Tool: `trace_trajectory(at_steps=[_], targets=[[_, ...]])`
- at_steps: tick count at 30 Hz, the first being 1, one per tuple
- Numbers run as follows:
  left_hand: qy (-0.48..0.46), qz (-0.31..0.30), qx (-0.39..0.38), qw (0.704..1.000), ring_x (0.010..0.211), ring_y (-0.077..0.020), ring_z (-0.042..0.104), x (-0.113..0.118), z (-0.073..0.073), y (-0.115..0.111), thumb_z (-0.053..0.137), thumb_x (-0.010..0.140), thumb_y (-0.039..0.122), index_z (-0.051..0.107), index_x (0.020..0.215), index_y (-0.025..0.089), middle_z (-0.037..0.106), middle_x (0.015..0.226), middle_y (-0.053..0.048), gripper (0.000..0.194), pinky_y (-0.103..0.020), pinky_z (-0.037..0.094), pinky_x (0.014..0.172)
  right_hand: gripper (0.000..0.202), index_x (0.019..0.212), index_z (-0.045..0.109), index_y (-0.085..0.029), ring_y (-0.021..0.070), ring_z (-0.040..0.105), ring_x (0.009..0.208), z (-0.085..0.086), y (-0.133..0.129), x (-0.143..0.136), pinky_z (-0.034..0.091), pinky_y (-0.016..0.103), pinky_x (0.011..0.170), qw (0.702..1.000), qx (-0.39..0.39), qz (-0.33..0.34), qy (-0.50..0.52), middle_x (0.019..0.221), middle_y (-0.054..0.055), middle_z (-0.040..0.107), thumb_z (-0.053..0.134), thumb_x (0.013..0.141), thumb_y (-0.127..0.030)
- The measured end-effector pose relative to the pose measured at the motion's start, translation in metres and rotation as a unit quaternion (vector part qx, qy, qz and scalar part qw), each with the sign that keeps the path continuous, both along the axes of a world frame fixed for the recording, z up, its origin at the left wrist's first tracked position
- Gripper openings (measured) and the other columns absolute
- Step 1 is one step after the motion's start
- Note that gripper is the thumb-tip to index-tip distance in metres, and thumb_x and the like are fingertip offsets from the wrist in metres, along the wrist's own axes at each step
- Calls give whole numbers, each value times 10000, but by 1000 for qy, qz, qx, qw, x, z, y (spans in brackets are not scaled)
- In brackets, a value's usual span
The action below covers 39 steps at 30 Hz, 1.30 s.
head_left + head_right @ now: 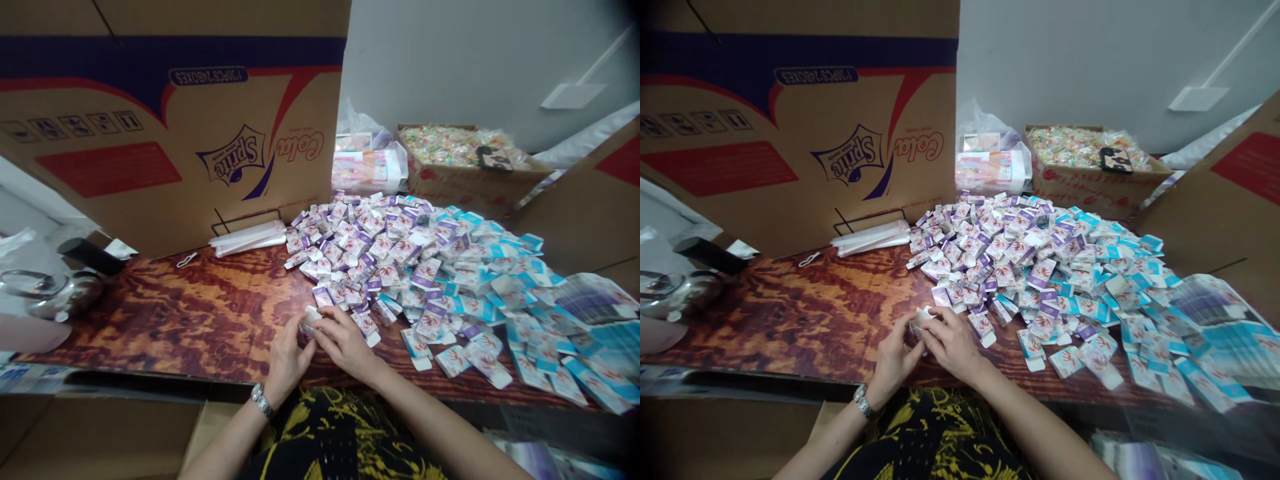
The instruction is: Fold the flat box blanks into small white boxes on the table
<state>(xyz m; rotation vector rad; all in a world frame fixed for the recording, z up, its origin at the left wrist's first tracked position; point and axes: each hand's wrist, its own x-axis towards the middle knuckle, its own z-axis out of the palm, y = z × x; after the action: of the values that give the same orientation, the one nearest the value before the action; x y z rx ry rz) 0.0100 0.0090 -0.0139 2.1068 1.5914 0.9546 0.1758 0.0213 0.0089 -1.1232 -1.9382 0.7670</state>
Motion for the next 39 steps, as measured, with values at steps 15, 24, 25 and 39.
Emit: trace_trajectory(at_steps=[15,24,25,39], targets=[[85,-13,48,995,892,-226,662,3,0,-3,474,853,243,277,1316,128,614,1108,-156,517,-317,544,727,189,913,684,-197,158,580,781,25,7,-7,449,277,732,993,-97,-62,-4,858,47,620,514,832,-190],[54,-28,-18,998,941,-243,646,7,12,1,505,850,302,230,1358,142,591,1159,-167,599,-353,536,757,213,973,678,-218,214,609,871,14,13,0,475,365,818,967,-168,-44,186,929,57,669,608,794,-308],[43,-34,-21,998,1006,-249,618,5,14,1,521,850,346,211,1372,145,555,1213,-174,640,-364,522,804,256,1022,648,-222,203,616,850,17,22,8,491,356,788,960,-170,-64,211,936,51,669,592,807,-349],[253,16,-19,967,1059,-310,462,-14,-37,-5,590,786,473,448,1266,124,527,1176,-147,611,-456,403,886,282,1106,584,-199,223,604,843,-39,11,-12,430,318,737,945,-165,-47,-277,927,103,640,512,853,-300]])
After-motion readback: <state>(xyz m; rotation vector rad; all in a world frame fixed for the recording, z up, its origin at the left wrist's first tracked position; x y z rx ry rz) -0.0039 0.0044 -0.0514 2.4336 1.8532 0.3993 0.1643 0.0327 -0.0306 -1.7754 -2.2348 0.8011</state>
